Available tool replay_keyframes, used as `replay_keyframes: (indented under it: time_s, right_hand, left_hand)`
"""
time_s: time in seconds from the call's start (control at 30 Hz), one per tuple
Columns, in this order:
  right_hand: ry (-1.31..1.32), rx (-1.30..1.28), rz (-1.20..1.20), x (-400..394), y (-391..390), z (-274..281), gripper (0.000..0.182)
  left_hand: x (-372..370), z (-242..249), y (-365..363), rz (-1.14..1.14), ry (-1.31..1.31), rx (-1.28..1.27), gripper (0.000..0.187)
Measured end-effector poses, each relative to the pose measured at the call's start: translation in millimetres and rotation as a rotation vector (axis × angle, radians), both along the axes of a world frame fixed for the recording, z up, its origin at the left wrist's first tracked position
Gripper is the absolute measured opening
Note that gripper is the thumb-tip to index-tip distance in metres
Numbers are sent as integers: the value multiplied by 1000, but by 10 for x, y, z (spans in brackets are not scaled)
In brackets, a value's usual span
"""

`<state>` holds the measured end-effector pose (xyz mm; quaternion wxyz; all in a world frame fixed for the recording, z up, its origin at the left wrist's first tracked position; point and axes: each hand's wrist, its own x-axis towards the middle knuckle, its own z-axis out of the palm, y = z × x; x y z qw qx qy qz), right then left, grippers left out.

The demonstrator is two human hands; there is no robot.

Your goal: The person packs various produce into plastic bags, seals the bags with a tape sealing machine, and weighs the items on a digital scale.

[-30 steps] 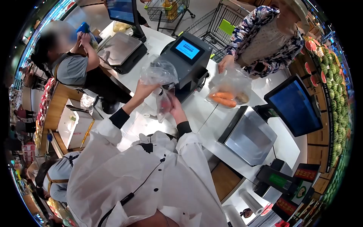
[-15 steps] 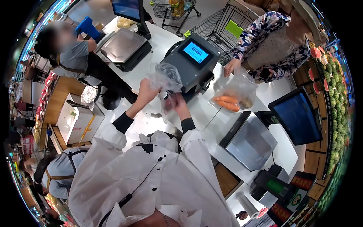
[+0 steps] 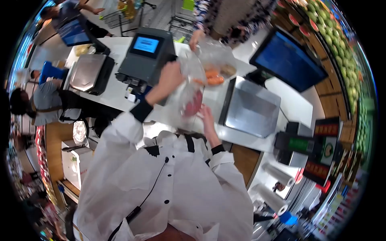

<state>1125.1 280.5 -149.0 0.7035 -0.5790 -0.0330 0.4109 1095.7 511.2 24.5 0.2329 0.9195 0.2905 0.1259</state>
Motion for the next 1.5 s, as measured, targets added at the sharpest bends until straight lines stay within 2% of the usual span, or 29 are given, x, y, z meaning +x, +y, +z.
replay_keyframes:
  time_s: [0.03,0.07,0.1,0.2,0.27,0.47,0.57,0.67,0.73,0.8,0.83,0.87,0.9,0.93,0.97,1.0,1.03,1.07,1.1,1.17,1.2,1.23,1.27,1.3,1.33,1.4,1.43,1.47,1.5]
  right_hand:
    - [-63,-32,-17,71,-154,119,44]
    - [-134,-57,-28,166,-276,299,45]
    - [-169,-51,-53,222,-400,378,44]
    - [-85,-34,-138,355,-679,453,42]
    - [-73,-21,-189,385,-792,393,41]
    - [-123,-71,-165,661,-858,451,29]
    - [-170,-9,-149,852,-858,327,24]
    - [-215,23,-127,991,-845,330,22]
    - [-239,2,-103,1099,-837,333,23]
    - [-270,-16,-70,1215,-789,283,23]
    - [-302,-83,-21,1289,-745,208,24]
    - [-335,-147,28,1367,-681,140,25]
    - [-336,-141,44,1442,-556,86,25]
    - [-492,-168,39,1523,-358,34,32]
    - [-647,-190,31,1599,-142,-8,39]
    - [-652,-173,42,1697,102,-71,39]
    - [-826,-239,15,1799,374,-138,49]
    - [-999,-302,-16,1895,628,-203,59]
    - [-1004,-276,-9,1998,859,-265,59]
    - [-1215,-294,-168,2177,1267,-361,71]
    - [-1214,-270,-167,2245,1422,-286,71]
    - [-1090,-306,-136,2305,1531,-155,75]
    - [-968,-344,-100,2340,1623,-54,80]
    - [-883,-424,-86,2329,1704,3,59]
    - [-883,-417,-70,2313,1731,-30,59]
    - [-911,-277,210,2302,1740,-161,28]
    - [-914,-280,215,2196,1721,-160,28]
    - [-1049,-162,118,2036,1662,-175,23]
    - [-1184,-39,17,1900,1599,-147,26]
  left_hand:
    - [183,-78,125,-21,8,82,20]
    - [337,63,144,2,-3,18,21]
    - [505,3,226,7,-34,39,23]
    - [928,-95,492,-124,4,61,24]
    - [1212,-312,759,-120,-14,148,35]
    - [1685,-130,1160,31,42,130,34]
    - [1658,167,1102,72,126,261,37]
    - [1664,236,1161,141,185,221,38]
    - [1734,100,1255,217,130,244,38]
    - [1724,75,1282,401,26,160,36]
    - [1674,206,1155,413,5,117,42]
    - [1680,120,1169,429,6,119,42]
    - [1683,-40,1225,493,-291,225,46]
    - [1678,-13,1188,548,-592,336,50]
    - [1612,-38,1092,520,-652,96,50]
    - [1498,33,801,480,-717,-158,43]
    - [1404,-85,577,433,-783,-139,34]
    - [1225,-250,329,410,-722,-154,27]
    - [1003,-450,42,400,-626,-206,18]
    - [529,-633,-575,153,-652,-357,15]
    - [252,-786,-819,194,-568,-628,15]
    - [-36,-957,-998,176,-448,-639,17]
    - [-254,-881,-1172,236,-292,-782,19]
    - [-454,-923,-1267,249,-306,-853,21]
    - [-637,-990,-1327,265,-310,-851,21]
    - [-966,-1152,-1355,343,-277,-920,21]
    - [-1080,-1201,-1336,346,-281,-924,21]
    - [-1173,-1257,-1310,346,-258,-928,20]
    - [-1195,-1314,-1285,341,-238,-930,20]
